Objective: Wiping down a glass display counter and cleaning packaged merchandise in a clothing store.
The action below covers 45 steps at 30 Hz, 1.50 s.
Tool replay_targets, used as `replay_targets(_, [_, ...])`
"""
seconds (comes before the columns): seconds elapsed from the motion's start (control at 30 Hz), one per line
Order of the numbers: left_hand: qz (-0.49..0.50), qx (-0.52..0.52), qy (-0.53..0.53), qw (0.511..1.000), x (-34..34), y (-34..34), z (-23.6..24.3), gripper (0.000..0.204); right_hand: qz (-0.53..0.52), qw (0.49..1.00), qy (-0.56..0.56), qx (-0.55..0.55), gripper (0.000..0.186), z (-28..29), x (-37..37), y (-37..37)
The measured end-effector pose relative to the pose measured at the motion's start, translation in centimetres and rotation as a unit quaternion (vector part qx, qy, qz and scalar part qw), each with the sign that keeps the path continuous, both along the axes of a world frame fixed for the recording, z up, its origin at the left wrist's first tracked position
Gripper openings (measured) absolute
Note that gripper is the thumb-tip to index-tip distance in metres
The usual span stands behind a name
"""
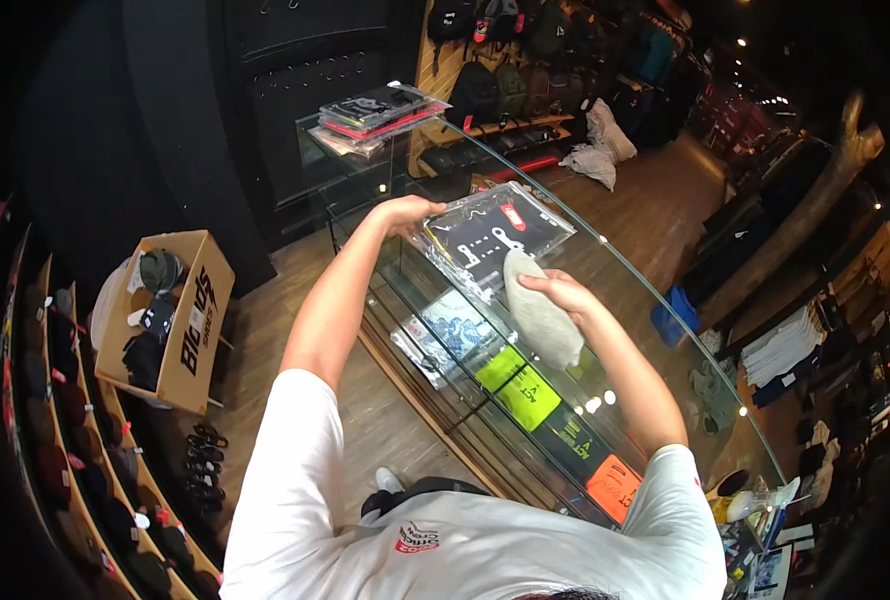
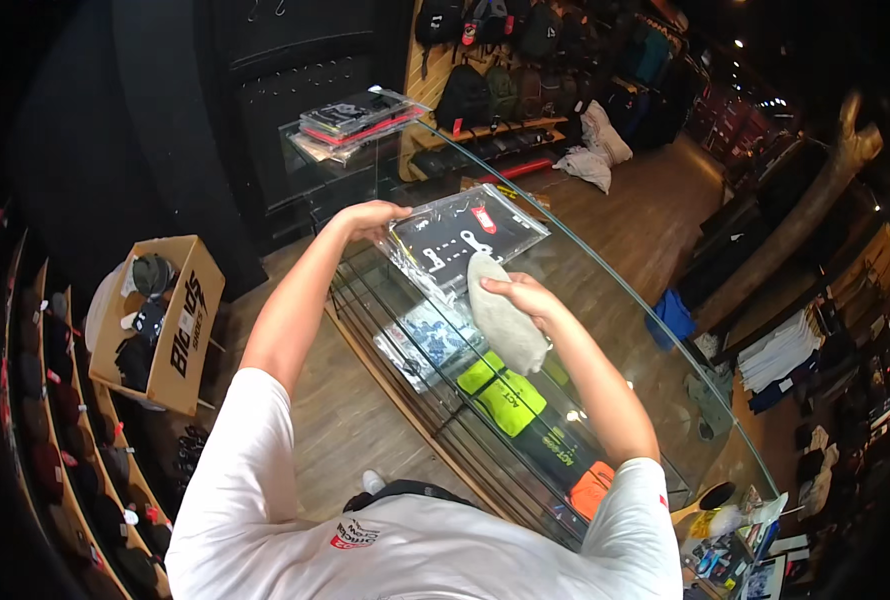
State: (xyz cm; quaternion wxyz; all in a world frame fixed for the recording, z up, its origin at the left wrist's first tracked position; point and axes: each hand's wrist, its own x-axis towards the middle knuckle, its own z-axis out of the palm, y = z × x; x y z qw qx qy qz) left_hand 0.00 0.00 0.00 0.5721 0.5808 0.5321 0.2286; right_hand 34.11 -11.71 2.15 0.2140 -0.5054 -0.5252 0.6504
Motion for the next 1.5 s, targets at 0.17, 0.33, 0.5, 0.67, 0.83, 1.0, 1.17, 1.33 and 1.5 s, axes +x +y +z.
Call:
replay_targets(0.17, [0.041,0.044,-0.016,0.998,-1.4,0.9,-1.0,0.033,-0.018,0.996,-0.045,0.073,0.045,1.0,-4.3,1.5])
replay_targets(0.33, [0.203,0.151,-0.028,0.967,-1.0,2.7,-1.8,0.046,-0.06,0.991,-0.045,0.108,0.049,-1.1,-7.0,6.1])
replay_targets(0.5, [0.301,0.265,0.1,0.911,-4.0,7.4,-3.2,0.051,-0.082,0.991,-0.033,0.101,0.048,-1.3,-10.8,10.5])
replay_targets(0.67, [0.32,0.278,0.069,0.903,-6.9,11.7,-3.5,0.047,-0.048,0.991,-0.011,0.125,0.044,-1.6,-13.6,15.2])
replay_targets(0.83, [0.352,0.299,0.108,0.88,-8.8,15.3,-3.5,0.055,-0.047,0.981,0.014,0.186,0.048,-1.9,-15.6,19.9])
replay_targets(1.0, [0.303,0.34,0.127,0.881,-10.6,17.6,-5.2,0.055,0.085,0.882,-0.19,0.422,0.048,3.2,-15.1,23.1])
replay_targets(1.17, [0.264,0.308,0.083,0.91,-12.7,18.2,-4.8,0.05,0.143,0.753,-0.08,0.638,0.036,4.3,-23.2,22.7])
replay_targets(1.33, [0.256,0.31,0.152,0.903,-10.7,17.4,-3.2,0.051,0.02,0.763,-0.396,0.51,0.028,-0.3,-16.9,37.2])
replay_targets(1.5, [0.265,0.356,0.153,0.883,-11.3,17.4,-4.4,0.051,-0.067,0.687,-0.414,0.593,0.024,0.2,-16.5,39.2])
